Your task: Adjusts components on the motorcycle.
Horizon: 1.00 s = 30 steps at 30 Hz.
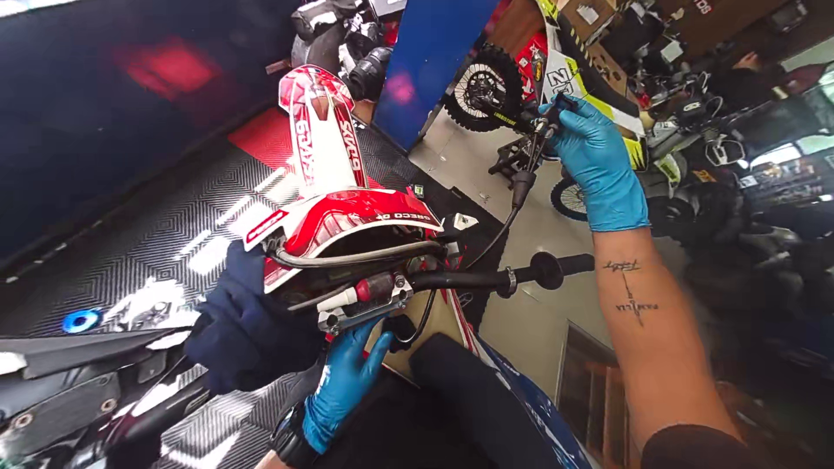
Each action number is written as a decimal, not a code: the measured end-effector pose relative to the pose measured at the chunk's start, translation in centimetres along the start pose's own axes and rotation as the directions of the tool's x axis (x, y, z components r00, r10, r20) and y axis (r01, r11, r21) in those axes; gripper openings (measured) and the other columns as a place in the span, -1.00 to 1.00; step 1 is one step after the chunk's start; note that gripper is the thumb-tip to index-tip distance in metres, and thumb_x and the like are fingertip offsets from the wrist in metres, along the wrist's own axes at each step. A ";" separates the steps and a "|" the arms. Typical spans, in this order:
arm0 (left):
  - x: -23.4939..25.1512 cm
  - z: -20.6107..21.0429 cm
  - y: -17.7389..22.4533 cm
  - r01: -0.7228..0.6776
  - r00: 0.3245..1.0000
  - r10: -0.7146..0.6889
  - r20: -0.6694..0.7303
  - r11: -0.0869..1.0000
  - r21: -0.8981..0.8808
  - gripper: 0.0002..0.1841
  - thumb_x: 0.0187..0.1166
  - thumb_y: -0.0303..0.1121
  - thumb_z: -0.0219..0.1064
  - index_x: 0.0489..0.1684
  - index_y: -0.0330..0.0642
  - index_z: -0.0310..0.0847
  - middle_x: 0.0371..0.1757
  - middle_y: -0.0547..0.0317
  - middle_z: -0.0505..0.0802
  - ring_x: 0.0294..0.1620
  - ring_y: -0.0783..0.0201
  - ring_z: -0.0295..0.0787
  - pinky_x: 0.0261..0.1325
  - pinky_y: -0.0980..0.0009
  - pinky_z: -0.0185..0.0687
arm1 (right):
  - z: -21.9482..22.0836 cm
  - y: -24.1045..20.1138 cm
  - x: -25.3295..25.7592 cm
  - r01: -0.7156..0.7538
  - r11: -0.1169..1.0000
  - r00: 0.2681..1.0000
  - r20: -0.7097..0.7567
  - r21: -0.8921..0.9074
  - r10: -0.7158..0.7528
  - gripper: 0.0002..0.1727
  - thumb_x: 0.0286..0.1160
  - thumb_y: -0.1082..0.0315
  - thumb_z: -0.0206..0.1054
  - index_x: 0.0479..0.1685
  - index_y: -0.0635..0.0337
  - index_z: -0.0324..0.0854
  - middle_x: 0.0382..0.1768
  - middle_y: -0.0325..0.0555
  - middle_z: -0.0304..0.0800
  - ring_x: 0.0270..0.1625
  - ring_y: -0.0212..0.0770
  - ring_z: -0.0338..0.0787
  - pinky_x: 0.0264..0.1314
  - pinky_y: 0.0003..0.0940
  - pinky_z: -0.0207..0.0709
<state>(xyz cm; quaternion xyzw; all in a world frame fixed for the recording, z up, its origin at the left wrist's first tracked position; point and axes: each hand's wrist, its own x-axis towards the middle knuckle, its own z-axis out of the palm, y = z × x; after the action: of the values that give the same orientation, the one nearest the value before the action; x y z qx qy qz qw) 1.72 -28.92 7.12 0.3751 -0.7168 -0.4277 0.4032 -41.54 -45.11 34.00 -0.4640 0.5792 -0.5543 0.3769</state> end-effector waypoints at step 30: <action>-1.5 1.0 1.1 0.013 0.999 -0.014 0.036 0.999 0.041 -0.58 0.76 -0.10 0.13 0.33 -0.18 0.71 0.24 0.06 0.85 0.31 0.22 0.76 0.46 0.14 0.63 | -14.3 8.9 -15.0 -0.196 0.980 0.977 -0.094 -0.030 0.193 -0.56 0.69 0.37 -0.02 0.49 0.11 0.49 0.25 -0.16 0.79 0.14 -0.29 0.81 0.20 -0.37 0.71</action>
<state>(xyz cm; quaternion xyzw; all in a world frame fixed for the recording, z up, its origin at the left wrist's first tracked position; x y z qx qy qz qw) 1.20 -26.94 7.45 0.3801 -0.7300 -0.4226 0.3796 -51.88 -26.99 25.49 -0.3867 0.6491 -0.5238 0.3934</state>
